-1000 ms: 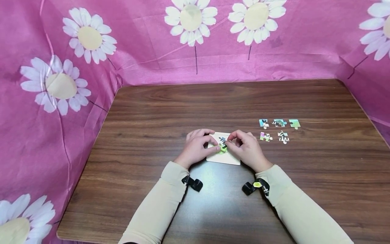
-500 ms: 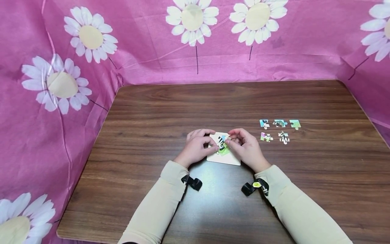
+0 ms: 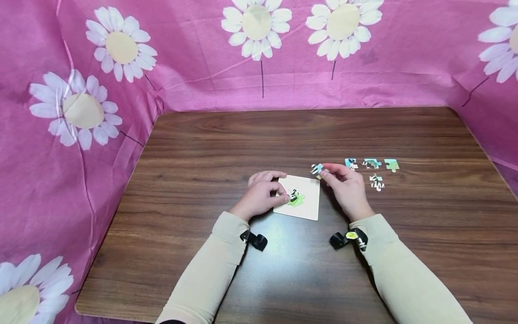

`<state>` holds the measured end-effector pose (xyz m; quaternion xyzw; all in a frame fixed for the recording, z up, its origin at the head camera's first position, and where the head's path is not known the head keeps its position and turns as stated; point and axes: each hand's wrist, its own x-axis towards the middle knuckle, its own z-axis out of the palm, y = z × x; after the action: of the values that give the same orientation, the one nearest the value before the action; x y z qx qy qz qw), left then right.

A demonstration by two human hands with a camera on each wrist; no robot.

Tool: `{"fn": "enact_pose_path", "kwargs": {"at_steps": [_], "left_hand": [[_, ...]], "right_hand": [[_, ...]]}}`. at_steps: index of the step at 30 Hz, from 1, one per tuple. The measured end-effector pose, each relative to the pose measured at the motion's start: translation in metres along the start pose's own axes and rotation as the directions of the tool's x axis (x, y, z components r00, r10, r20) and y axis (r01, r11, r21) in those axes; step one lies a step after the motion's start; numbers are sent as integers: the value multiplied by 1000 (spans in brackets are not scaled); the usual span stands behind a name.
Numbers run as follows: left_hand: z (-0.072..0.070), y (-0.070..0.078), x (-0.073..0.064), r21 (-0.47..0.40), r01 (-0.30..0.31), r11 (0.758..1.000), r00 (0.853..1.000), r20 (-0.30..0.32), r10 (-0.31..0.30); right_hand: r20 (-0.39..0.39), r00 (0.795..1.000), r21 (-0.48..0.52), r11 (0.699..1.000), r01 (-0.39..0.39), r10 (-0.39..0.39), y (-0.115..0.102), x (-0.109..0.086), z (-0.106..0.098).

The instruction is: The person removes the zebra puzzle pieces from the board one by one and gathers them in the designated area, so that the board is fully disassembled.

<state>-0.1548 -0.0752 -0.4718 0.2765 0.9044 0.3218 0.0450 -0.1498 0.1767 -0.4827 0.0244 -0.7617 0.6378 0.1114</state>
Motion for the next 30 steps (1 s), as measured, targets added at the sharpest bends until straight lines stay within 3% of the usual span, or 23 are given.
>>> {"fn": "enact_pose_path", "kwargs": {"at_steps": [3, 16, 22, 30], "left_hand": [[0, -1, 0, 8, 12, 1000, 1000, 8, -12], [3, -2, 0, 1, 40, 999, 999, -3, -40], [2, 0, 1, 0, 40, 999, 999, 0, -40], [2, 0, 2, -2, 42, 999, 999, -1, -43]], "right_hand": [[-41, 999, 36, 999, -11, 13, 2, 3, -8], [-13, 998, 73, 996, 56, -55, 6, 0, -9], [-26, 999, 138, 990, 37, -33, 5, -4, -15], [-86, 996, 102, 994, 45, -36, 7, -7, -31]]}}
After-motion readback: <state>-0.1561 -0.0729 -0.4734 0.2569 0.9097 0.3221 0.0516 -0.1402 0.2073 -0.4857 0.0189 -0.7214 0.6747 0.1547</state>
